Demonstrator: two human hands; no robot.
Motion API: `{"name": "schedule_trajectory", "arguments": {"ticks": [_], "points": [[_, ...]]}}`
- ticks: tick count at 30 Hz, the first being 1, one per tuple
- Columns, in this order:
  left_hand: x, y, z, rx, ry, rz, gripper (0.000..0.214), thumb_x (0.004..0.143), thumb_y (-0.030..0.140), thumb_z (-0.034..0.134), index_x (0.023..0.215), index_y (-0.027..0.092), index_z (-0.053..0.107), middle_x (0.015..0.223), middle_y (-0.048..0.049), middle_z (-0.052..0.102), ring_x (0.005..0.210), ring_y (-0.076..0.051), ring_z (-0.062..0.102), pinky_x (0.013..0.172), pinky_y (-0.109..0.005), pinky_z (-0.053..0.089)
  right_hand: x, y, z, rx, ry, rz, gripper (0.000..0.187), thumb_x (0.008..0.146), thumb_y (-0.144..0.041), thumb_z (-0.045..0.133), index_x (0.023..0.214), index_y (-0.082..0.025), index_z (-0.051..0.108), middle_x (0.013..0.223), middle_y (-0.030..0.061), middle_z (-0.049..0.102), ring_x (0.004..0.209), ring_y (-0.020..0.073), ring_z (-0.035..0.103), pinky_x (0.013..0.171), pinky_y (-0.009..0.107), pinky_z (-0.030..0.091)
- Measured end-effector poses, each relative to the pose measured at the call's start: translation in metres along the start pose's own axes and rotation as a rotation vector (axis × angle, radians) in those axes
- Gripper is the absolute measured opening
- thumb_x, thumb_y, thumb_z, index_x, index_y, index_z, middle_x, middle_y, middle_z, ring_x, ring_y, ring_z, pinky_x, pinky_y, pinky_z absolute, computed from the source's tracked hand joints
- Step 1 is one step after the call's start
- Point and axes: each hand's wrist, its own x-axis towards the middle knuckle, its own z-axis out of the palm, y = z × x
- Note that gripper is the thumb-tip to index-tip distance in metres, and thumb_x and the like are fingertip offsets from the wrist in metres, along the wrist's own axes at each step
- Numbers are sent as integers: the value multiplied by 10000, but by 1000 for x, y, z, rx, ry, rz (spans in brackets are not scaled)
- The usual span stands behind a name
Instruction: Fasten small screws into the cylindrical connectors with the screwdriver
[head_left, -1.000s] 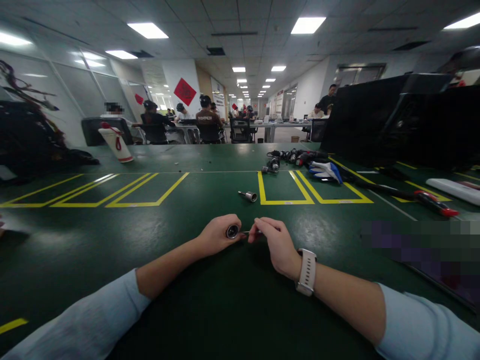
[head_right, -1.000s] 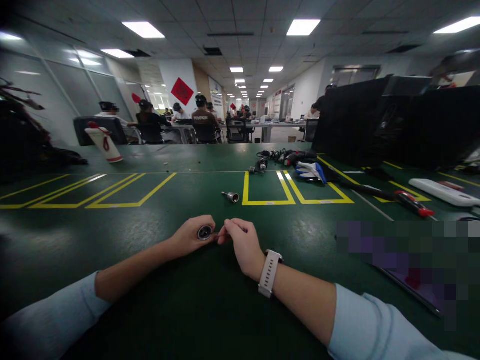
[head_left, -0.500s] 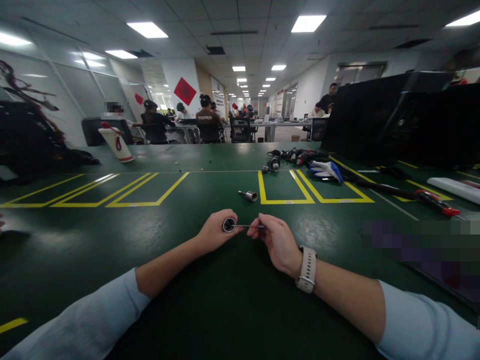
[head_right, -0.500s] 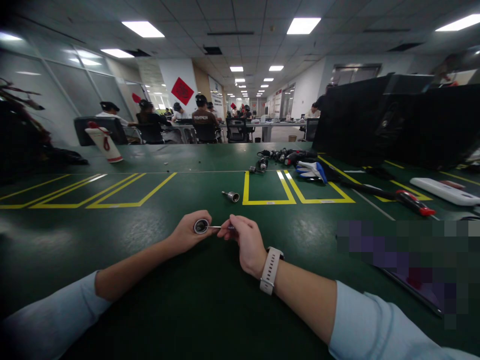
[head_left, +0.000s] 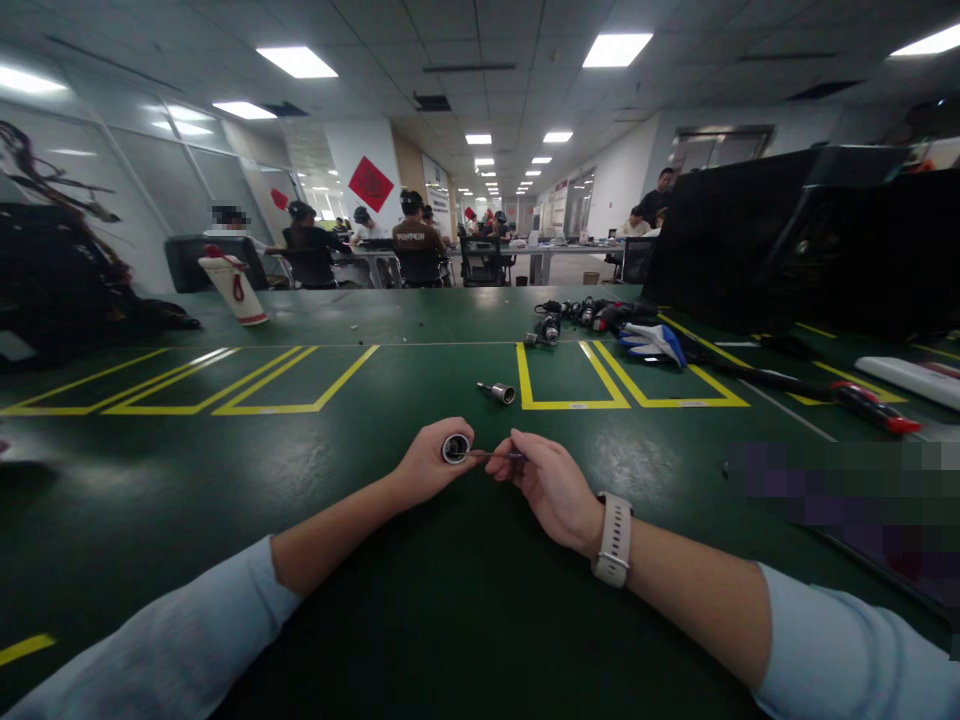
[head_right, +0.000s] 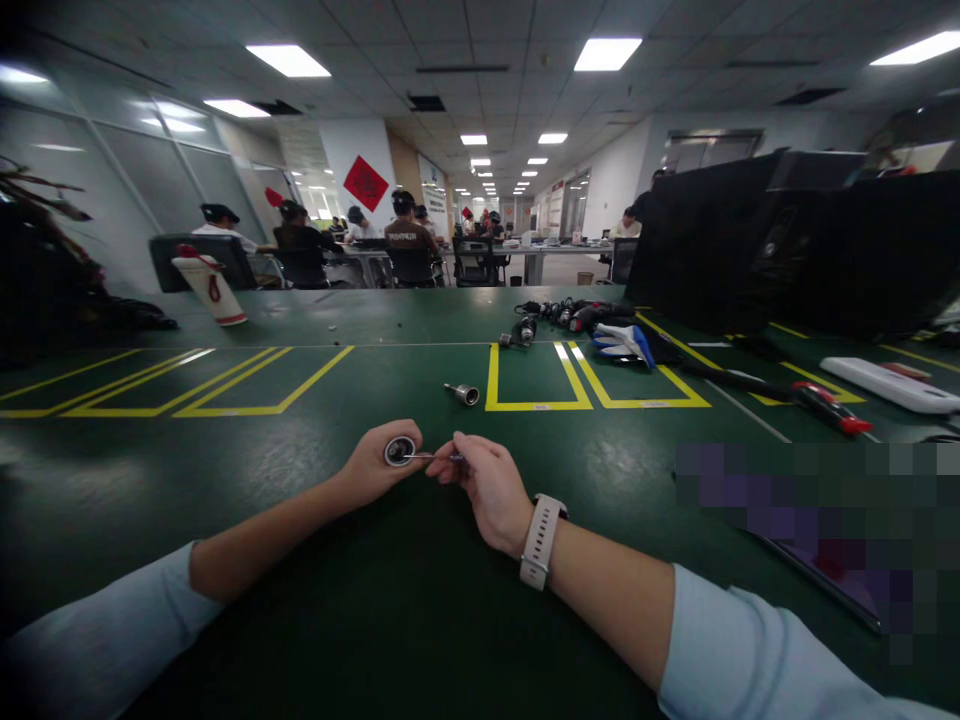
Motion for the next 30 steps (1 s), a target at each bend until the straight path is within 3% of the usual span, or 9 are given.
{"name": "schedule_trajectory", "arguments": {"ticks": [9, 17, 21, 23, 26, 30], "points": [[-1, 1, -1, -42, -2, 12, 222, 728, 315, 611, 661, 157, 469, 636, 35, 465, 564, -89, 443, 525, -211, 369, -1, -2, -1, -3, 24, -3, 265, 791, -382, 539, 711, -153, 645, 715, 45, 647, 691, 149, 553, 694, 306, 395], [-1, 4, -3, 2, -16, 31, 257, 721, 351, 623, 659, 159, 464, 637, 37, 454, 571, -88, 437, 532, -214, 368, 3, -3, -3, 103, 175, 62, 253, 749, -364, 577, 611, -155, 618, 555, 27, 590, 541, 132, 496, 576, 279, 378], [-1, 7, -4, 7, -20, 33, 259, 723, 356, 620, 658, 160, 464, 640, 35, 457, 579, -92, 444, 539, -219, 373, 8, -7, -8, 213, 285, 96, 234, 765, -318, 533, 578, -184, 576, 538, 18, 546, 513, 142, 484, 588, 312, 403], [-1, 7, -4, 20, -27, 19, 275, 713, 374, 628, 657, 160, 466, 644, 35, 460, 581, -94, 446, 539, -221, 376, 10, -9, -10, 215, 323, 47, 201, 764, -319, 531, 602, -202, 560, 573, 13, 540, 540, 151, 498, 613, 327, 419], [0, 4, -2, 51, -58, -16, 303, 679, 405, 655, 683, 161, 477, 666, 33, 474, 588, -101, 455, 534, -226, 382, 9, -8, -9, 8, 281, -126, 122, 758, -329, 562, 713, -217, 580, 720, 14, 573, 656, 160, 532, 661, 328, 431], [3, 2, 2, 75, -137, -66, 350, 621, 373, 704, 825, 172, 503, 767, 14, 537, 662, -134, 515, 583, -259, 422, 0, -6, 2, -523, 56, -312, 162, 810, -365, 514, 838, -231, 602, 812, 17, 578, 729, 170, 535, 667, 329, 415]]}}
